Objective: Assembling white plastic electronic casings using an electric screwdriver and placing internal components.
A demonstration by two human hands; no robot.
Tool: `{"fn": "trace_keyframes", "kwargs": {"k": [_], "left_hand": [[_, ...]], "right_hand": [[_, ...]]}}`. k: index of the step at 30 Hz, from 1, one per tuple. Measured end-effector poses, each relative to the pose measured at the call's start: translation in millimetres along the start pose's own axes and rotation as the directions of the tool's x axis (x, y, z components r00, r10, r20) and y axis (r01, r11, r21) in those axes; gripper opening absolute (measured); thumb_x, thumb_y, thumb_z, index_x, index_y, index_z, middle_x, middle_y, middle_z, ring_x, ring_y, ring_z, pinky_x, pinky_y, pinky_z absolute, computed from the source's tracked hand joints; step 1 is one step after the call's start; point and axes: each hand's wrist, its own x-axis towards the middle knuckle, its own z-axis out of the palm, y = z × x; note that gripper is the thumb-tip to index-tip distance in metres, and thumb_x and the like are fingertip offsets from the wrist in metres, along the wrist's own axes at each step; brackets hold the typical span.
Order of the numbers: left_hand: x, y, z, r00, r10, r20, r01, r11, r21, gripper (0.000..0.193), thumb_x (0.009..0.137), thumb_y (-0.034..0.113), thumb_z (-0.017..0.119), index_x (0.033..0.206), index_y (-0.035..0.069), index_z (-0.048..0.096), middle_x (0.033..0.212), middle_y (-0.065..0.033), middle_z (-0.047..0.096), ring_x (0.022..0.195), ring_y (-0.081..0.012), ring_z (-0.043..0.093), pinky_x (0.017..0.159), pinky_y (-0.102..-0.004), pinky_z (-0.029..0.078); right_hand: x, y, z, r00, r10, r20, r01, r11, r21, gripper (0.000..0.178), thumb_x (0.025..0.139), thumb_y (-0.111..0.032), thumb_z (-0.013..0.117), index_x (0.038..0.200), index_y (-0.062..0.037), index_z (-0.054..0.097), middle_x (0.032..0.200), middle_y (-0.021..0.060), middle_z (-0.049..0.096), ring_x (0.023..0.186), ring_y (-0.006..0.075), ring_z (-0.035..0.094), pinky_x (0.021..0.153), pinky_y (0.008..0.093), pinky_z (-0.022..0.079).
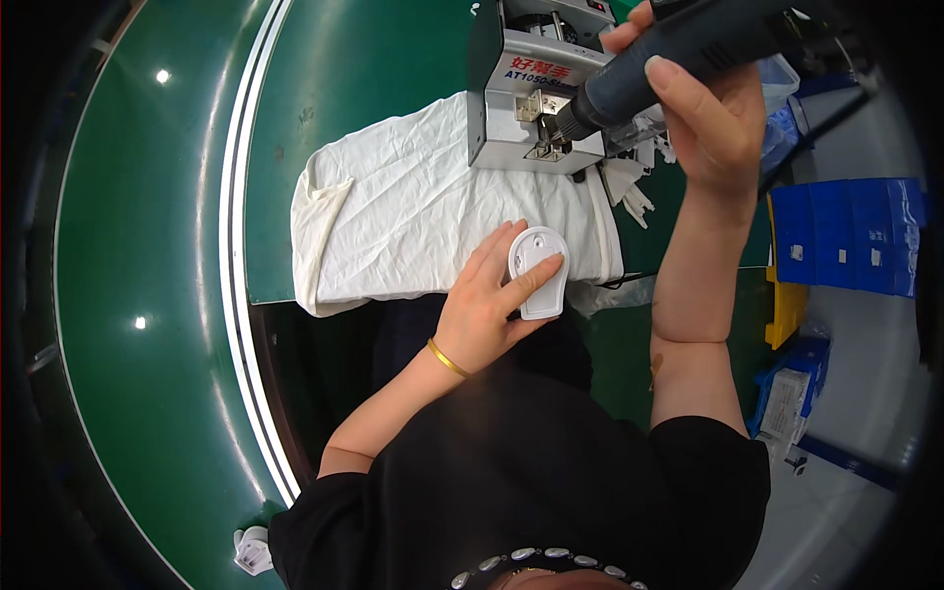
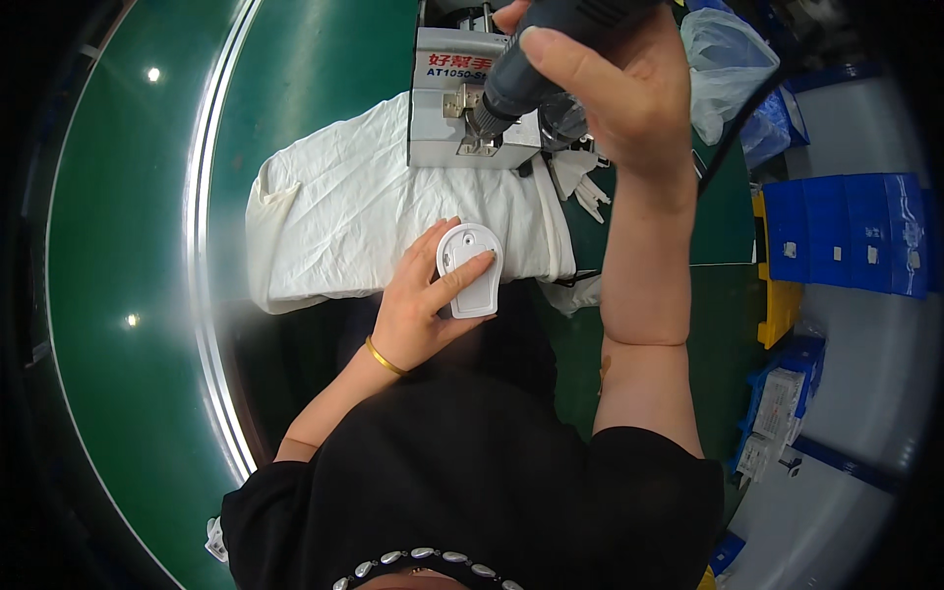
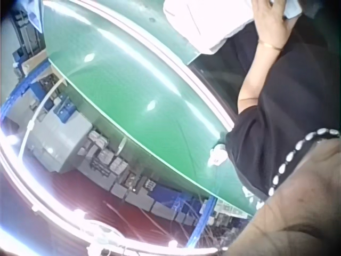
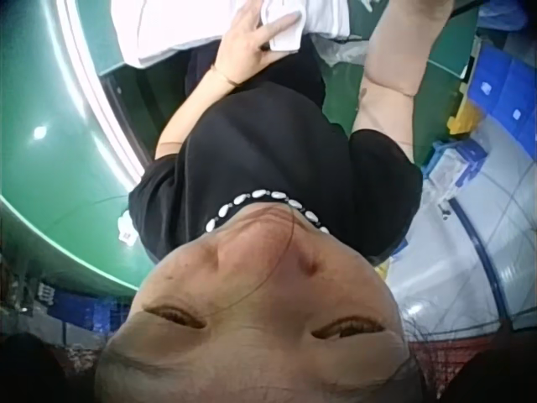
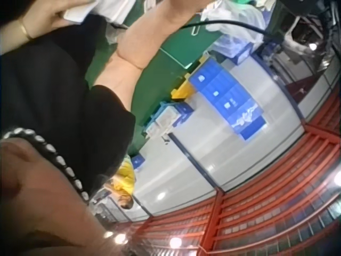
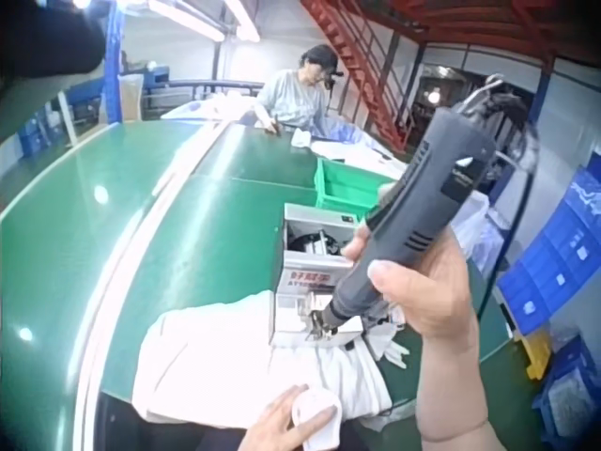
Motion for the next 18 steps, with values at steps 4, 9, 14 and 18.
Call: {"fn": "trace_keyframes", "kwargs": {"k": [4, 9, 14, 18], "left_hand": [[2, -1, 1, 1.000, -0.011, 0.020, 0.011, 1.000, 0.005, 0.071, 0.059, 0.013, 0.089, 0.125, 0.020, 0.066, 0.138, -0.0210, 0.051, 0.127, -0.0419, 0.050, 0.102, -0.0457, 0.046], [3, 0, 1, 1.000, -0.016, 0.023, 0.016, 1.000, 0.010, 0.070, 0.059, 0.013, 0.089, 0.125, 0.020, 0.066, 0.138, -0.0209, 0.051, 0.127, -0.0418, 0.050, 0.103, -0.0454, 0.046], [0, -1, 2, 1.000, -0.020, 0.020, 0.020, 1.000, 0.006, 0.071, 0.059, 0.013, 0.089, 0.125, 0.020, 0.066, 0.138, -0.0207, 0.051, 0.127, -0.0418, 0.050, 0.103, -0.0451, 0.046], [0, -1, 1, 1.000, -0.016, 0.024, 0.016, 1.000, -0.005, 0.071, 0.059, 0.013, 0.089, 0.125, 0.020, 0.066, 0.138, -0.0207, 0.051, 0.127, -0.0420, 0.049, 0.103, -0.0454, 0.045]], "right_hand": [[3, -2, 4, 0.995, 0.004, -0.102, -0.049, 0.897, -0.439, 0.062, 0.075, 0.002, 0.075, 0.130, 0.0011, 0.046, 0.086, 0.0055, 0.063, 0.081, 0.0138, 0.063, 0.077, 0.0276, 0.051], [8, 17, 9, 0.996, -0.014, -0.086, 0.007, 0.997, -0.073, 0.051, 0.083, -0.004, 0.070, 0.128, 0.0003, 0.046, 0.082, 0.0063, 0.062, 0.072, 0.0145, 0.062, 0.069, 0.0261, 0.051], [-9, 19, 5, 0.988, 0.026, -0.150, -0.014, 0.997, 0.078, 0.054, 0.081, -0.002, 0.070, 0.129, -0.0010, 0.046, 0.084, 0.0098, 0.063, 0.076, 0.0181, 0.064, 0.075, 0.0292, 0.052], [-47, 1, 4, 0.999, 0.003, 0.040, -0.005, 0.999, 0.047, 0.051, 0.091, -0.009, 0.058, 0.137, -0.0008, 0.037, 0.077, 0.0081, 0.052, 0.065, 0.0186, 0.055, 0.068, 0.0392, 0.047]]}}
